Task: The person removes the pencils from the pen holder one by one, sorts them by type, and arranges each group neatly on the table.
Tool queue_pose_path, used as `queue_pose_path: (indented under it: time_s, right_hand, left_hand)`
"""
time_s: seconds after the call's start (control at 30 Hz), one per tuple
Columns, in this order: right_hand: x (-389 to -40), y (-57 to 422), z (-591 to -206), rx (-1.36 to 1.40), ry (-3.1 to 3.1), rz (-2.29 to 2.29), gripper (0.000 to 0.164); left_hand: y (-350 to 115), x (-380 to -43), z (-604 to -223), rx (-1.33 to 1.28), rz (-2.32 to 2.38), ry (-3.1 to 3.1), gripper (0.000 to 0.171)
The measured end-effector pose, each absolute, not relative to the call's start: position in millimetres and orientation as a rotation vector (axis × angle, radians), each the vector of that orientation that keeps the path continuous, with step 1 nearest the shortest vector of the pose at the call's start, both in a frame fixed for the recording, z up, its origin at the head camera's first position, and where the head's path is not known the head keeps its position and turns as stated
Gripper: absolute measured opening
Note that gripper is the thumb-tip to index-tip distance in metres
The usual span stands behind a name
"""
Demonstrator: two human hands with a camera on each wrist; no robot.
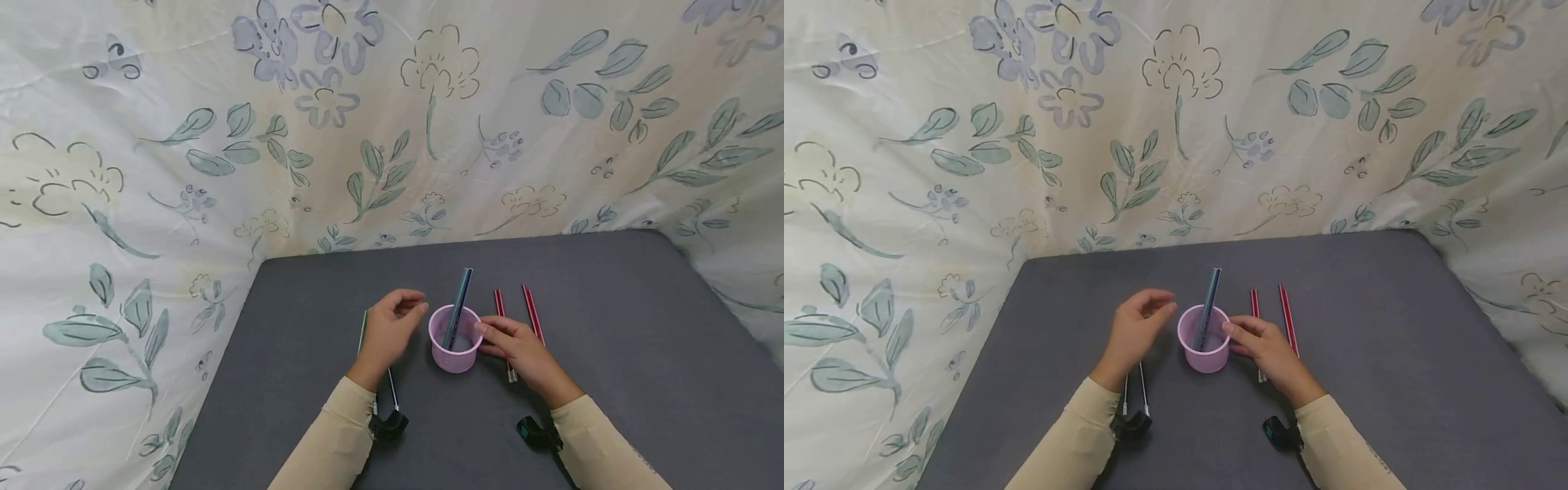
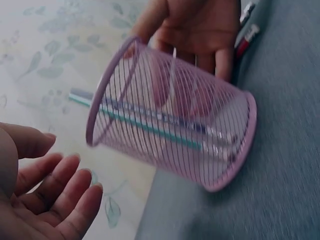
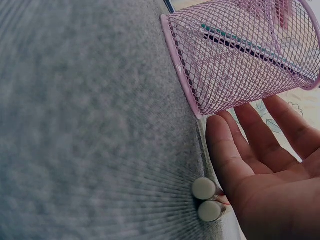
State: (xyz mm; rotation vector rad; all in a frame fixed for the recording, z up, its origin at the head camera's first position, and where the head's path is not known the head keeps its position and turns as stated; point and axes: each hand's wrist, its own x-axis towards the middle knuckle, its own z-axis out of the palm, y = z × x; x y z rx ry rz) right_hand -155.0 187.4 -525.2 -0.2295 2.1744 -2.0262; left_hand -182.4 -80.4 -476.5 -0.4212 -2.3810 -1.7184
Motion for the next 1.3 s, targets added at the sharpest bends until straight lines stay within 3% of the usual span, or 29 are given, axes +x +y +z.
queue_pose_path:
  time_s: [0.33, 0.73, 0.97, 1.3]
  right_hand:
    - [-155.3, 188.0, -525.9, -0.221, 2.145, -2.050, 0.046]
    - [-155.6, 187.9, -528.9, -0.199, 2.152, -2.034, 0.049]
    - [-156.0, 186.1, -528.5, -0.191, 2.158, -2.029, 0.048]
    - [-152.7, 186.1, -523.4, -0.183, 2.145, -2.047, 0.045]
  left_hand:
    - [-53.5, -187.2, -471.0, -0.541, -1.734, -2.389, 0.017]
    - [-38.1, -200.6, -470.5, -0.461, -1.964, -2.388, 0.018]
    - [-35.9, -205.9, -474.1, -0.448, -2.011, -2.434, 0.028]
    - [-33.2, -205.1, -477.3, -0.449, -1.944, -2.455, 0.018]
